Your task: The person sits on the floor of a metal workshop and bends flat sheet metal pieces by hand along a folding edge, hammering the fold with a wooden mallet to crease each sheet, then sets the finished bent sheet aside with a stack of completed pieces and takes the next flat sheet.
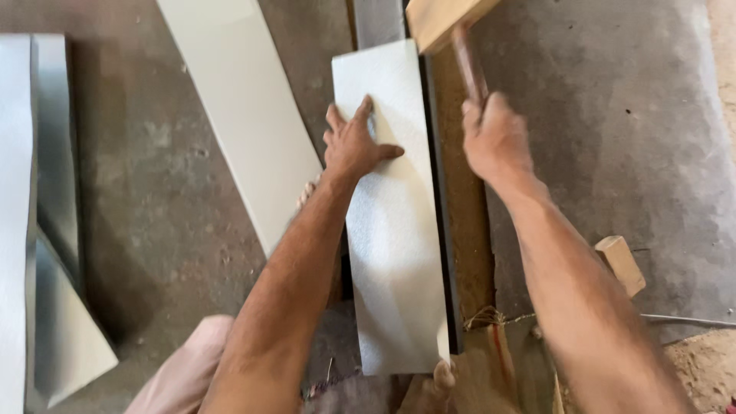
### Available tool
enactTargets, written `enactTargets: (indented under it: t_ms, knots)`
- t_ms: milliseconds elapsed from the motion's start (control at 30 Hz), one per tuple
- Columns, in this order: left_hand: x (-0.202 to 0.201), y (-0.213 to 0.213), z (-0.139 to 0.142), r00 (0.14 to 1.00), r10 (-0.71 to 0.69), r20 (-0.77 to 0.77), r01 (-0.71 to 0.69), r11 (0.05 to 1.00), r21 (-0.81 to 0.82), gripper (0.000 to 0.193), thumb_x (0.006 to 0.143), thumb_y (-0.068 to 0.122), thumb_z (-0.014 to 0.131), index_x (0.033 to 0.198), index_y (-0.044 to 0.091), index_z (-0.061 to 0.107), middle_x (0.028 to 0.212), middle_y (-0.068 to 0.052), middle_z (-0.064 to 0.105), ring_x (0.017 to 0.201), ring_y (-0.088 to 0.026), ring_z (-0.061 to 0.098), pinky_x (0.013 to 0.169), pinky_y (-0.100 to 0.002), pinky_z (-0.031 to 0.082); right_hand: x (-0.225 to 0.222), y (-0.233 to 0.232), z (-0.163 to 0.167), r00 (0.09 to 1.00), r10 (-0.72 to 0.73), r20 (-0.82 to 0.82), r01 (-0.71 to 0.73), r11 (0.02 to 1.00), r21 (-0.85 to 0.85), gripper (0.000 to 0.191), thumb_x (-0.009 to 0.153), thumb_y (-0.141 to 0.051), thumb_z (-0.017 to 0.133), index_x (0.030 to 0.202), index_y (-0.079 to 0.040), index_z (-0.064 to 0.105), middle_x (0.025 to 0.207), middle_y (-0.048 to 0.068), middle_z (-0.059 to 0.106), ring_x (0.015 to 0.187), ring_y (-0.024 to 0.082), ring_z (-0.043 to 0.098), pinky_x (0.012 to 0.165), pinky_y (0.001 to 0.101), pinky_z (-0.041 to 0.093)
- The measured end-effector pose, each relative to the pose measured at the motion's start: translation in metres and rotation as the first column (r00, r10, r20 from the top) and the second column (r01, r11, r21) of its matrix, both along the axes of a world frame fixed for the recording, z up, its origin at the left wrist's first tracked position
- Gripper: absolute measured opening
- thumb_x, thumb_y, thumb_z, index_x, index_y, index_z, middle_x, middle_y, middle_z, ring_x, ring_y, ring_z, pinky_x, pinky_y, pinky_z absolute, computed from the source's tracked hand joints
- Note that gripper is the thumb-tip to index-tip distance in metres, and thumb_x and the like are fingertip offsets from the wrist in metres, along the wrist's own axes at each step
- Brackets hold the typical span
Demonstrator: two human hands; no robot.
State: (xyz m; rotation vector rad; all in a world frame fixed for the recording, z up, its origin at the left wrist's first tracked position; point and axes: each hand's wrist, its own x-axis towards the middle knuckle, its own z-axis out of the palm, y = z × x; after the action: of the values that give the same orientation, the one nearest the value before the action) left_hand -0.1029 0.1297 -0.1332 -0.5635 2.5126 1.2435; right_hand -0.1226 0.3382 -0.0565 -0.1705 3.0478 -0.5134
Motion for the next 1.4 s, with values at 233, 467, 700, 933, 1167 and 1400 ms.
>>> enactTargets:
  t_ms: [233, 467, 700, 933, 1167, 1400]
  knots:
    - [-0.003, -0.001, -0.002, 0.999, -0.009, 0.038, 0.01, 1.0, -0.009, 0.122, 0.058, 0.041, 0.1, 0.159, 0.035, 0.033, 0.167, -0.024, 0.006, 0.14, -0.05, 0.038, 0.112, -0.053, 0.044, 0.011, -0.006, 0.008, 0.994, 0.031, -0.105, -0.041, 0.994, -0.1, 0.034, 0.115, -0.034, 0.046, 0.115, 0.0, 0.047, 0.071, 0.009, 0.057, 0.056, 0.02, 0.056, 0.048, 0.0382, 0.046]
    - [-0.005, -0.004, -0.007, 0.999, -0.028, 0.02, 0.028, 0.999, -0.026, 0.123, 0.055, 0.043, 0.1, 0.158, 0.038, 0.033, 0.167, -0.023, 0.006, 0.139, -0.05, 0.04, 0.112, -0.052, 0.045, 0.009, -0.001, -0.011, 0.955, -0.084, -0.286, -0.05, 0.901, -0.43, 0.033, 0.114, -0.033, 0.045, 0.119, 0.0, 0.047, 0.074, 0.014, 0.061, 0.056, 0.026, 0.063, 0.047, 0.043, 0.049]
    - [-0.006, -0.004, -0.012, 0.999, -0.046, 0.012, 0.046, 0.998, -0.042, 0.126, 0.054, 0.043, 0.101, 0.159, 0.036, 0.031, 0.166, -0.026, 0.005, 0.136, -0.053, 0.043, 0.112, -0.053, 0.044, 0.025, 0.007, -0.016, 0.99, -0.064, -0.125, 0.037, 0.978, -0.206, 0.037, 0.114, -0.036, 0.046, 0.115, 0.0, 0.051, 0.079, 0.016, 0.066, 0.066, 0.027, 0.068, 0.057, 0.0448, 0.053]
    - [-0.007, -0.004, -0.012, 0.999, -0.052, -0.004, 0.051, 0.998, -0.031, 0.126, 0.054, 0.042, 0.101, 0.16, 0.035, 0.032, 0.167, -0.026, 0.006, 0.136, -0.054, 0.044, 0.112, -0.053, 0.045, 0.013, 0.002, -0.009, 0.996, -0.078, 0.045, 0.083, 0.99, -0.114, 0.042, 0.114, -0.037, 0.044, 0.121, 0.004, 0.045, 0.075, 0.012, 0.061, 0.063, 0.028, 0.067, 0.052, 0.0432, 0.055]
    - [-0.007, -0.003, -0.008, 0.997, -0.059, 0.041, 0.06, 0.998, -0.019, 0.123, 0.057, 0.042, 0.1, 0.159, 0.036, 0.032, 0.167, -0.024, 0.004, 0.138, -0.053, 0.04, 0.111, -0.056, 0.043, -0.001, 0.005, -0.021, 0.8, 0.266, -0.537, -0.116, 0.948, 0.297, 0.056, 0.116, -0.042, 0.047, 0.127, 0.013, 0.046, 0.076, 0.018, 0.067, 0.06, 0.028, 0.071, 0.055, 0.039, 0.059]
    - [-0.006, -0.004, -0.005, 0.998, -0.062, 0.033, 0.063, 0.998, -0.026, 0.124, 0.057, 0.042, 0.1, 0.16, 0.035, 0.03, 0.166, -0.025, 0.005, 0.137, -0.054, 0.042, 0.112, -0.053, 0.045, 0.036, 0.009, -0.006, 0.978, -0.027, -0.206, -0.034, 0.959, -0.282, 0.031, 0.115, -0.032, 0.045, 0.113, -0.002, 0.049, 0.069, 0.012, 0.059, 0.054, 0.025, 0.06, 0.046, 0.0406, 0.047]
